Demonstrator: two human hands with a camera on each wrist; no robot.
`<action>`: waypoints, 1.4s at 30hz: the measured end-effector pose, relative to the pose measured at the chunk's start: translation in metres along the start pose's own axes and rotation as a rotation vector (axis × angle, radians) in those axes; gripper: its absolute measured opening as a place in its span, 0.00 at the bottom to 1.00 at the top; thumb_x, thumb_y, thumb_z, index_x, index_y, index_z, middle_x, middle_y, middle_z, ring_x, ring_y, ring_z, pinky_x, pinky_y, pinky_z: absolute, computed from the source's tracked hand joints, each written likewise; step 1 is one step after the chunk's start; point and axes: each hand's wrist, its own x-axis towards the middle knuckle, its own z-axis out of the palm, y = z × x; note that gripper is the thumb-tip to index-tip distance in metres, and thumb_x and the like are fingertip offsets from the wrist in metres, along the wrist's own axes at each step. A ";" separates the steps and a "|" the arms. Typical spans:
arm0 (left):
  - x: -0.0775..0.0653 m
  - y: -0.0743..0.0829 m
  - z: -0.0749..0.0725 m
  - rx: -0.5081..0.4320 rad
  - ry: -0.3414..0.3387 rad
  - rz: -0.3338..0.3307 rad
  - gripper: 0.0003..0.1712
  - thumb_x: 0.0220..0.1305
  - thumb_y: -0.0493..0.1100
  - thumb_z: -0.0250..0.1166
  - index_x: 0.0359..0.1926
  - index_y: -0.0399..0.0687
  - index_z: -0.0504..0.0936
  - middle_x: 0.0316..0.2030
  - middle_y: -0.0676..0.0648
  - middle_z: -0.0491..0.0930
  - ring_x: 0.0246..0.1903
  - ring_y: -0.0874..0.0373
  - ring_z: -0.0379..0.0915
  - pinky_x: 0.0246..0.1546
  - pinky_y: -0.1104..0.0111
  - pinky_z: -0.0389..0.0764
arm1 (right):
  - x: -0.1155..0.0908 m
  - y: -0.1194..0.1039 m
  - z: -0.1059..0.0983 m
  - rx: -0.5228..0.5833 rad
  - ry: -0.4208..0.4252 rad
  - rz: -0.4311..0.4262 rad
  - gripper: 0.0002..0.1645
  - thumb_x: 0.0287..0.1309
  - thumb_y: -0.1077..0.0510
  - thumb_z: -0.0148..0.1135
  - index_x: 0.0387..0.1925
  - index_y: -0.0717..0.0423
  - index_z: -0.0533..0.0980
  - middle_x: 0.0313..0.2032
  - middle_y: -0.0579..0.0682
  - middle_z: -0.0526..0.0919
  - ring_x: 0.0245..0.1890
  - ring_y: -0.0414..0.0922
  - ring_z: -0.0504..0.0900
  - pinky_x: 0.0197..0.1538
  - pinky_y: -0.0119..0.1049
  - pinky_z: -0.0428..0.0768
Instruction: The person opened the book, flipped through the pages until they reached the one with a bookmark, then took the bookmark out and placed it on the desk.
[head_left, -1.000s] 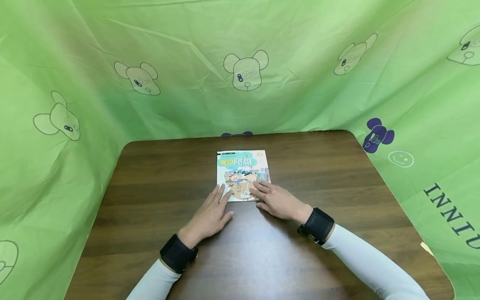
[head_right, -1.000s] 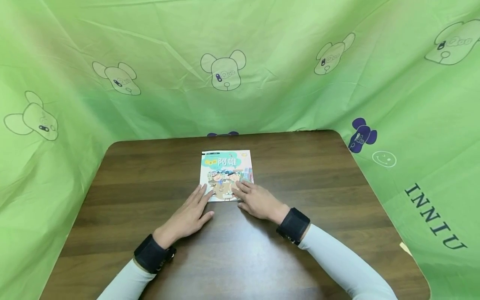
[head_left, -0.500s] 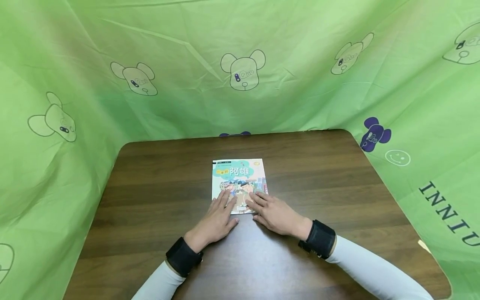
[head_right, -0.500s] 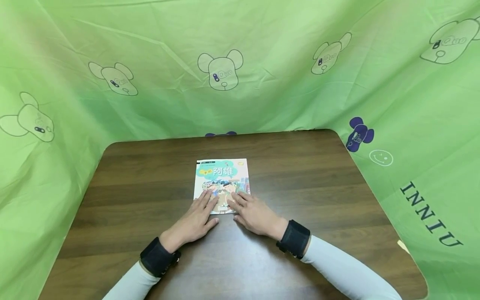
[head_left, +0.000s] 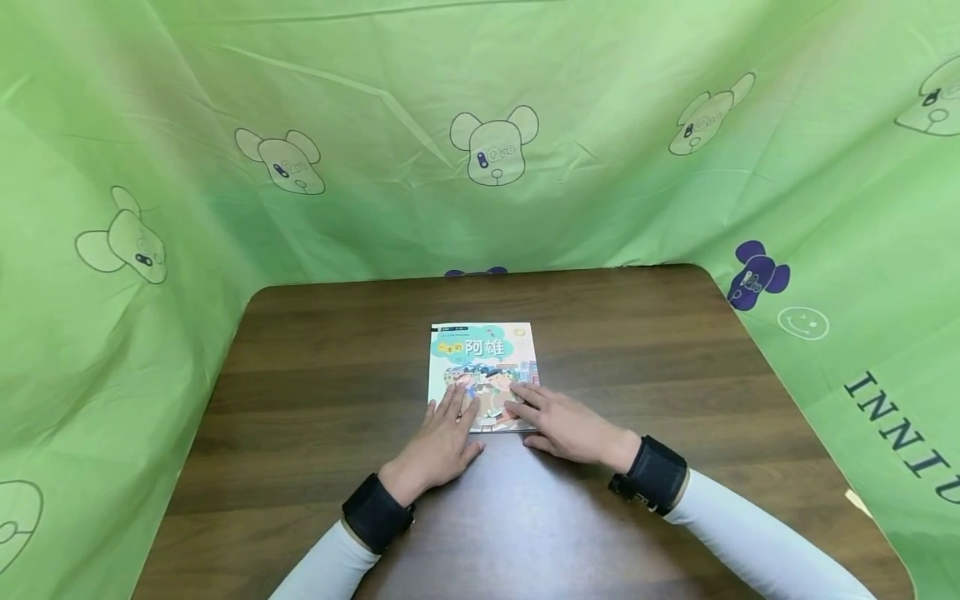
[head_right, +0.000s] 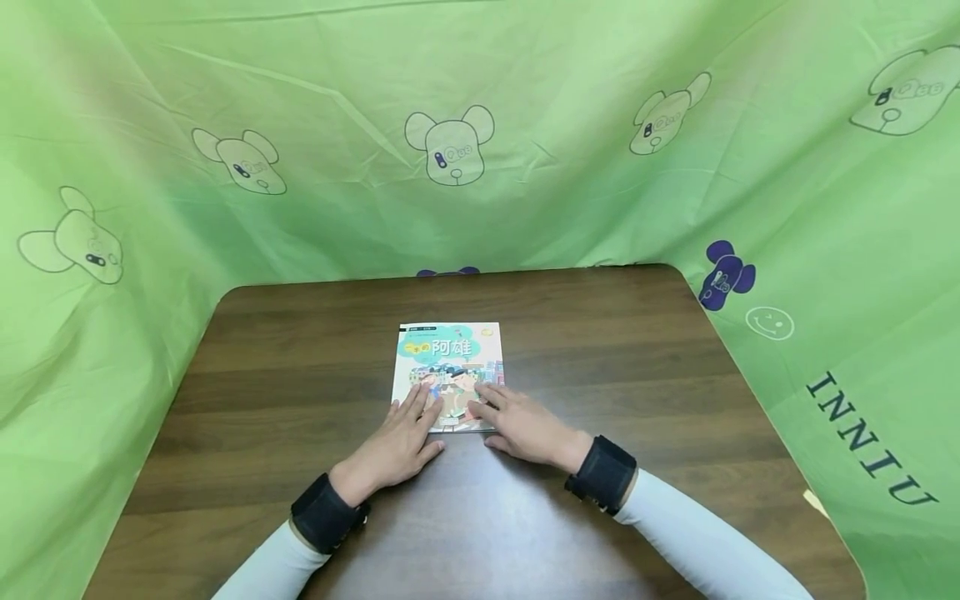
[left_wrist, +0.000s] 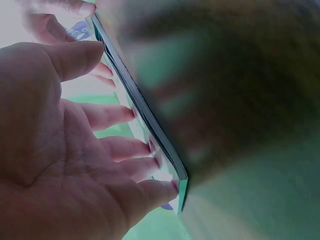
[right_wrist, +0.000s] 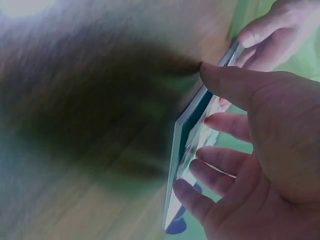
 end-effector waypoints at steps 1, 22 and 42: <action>0.000 0.000 0.000 0.000 -0.004 -0.003 0.41 0.71 0.58 0.52 0.76 0.40 0.56 0.76 0.33 0.45 0.75 0.40 0.36 0.69 0.42 0.51 | 0.000 0.001 0.000 0.002 -0.006 0.009 0.35 0.62 0.48 0.62 0.67 0.60 0.70 0.70 0.64 0.64 0.69 0.61 0.63 0.63 0.52 0.71; 0.009 0.003 -0.008 0.040 0.007 0.001 0.42 0.66 0.63 0.57 0.70 0.40 0.65 0.73 0.30 0.54 0.73 0.37 0.48 0.63 0.40 0.63 | 0.008 0.022 -0.017 0.143 -0.065 0.010 0.27 0.68 0.48 0.54 0.61 0.60 0.76 0.66 0.62 0.71 0.65 0.56 0.71 0.63 0.50 0.71; 0.020 0.007 -0.008 0.115 0.216 -0.035 0.23 0.72 0.51 0.53 0.54 0.39 0.78 0.57 0.34 0.78 0.58 0.42 0.74 0.50 0.49 0.79 | 0.015 0.027 -0.008 0.106 0.351 0.107 0.29 0.66 0.41 0.54 0.58 0.56 0.77 0.48 0.51 0.85 0.47 0.43 0.83 0.45 0.43 0.83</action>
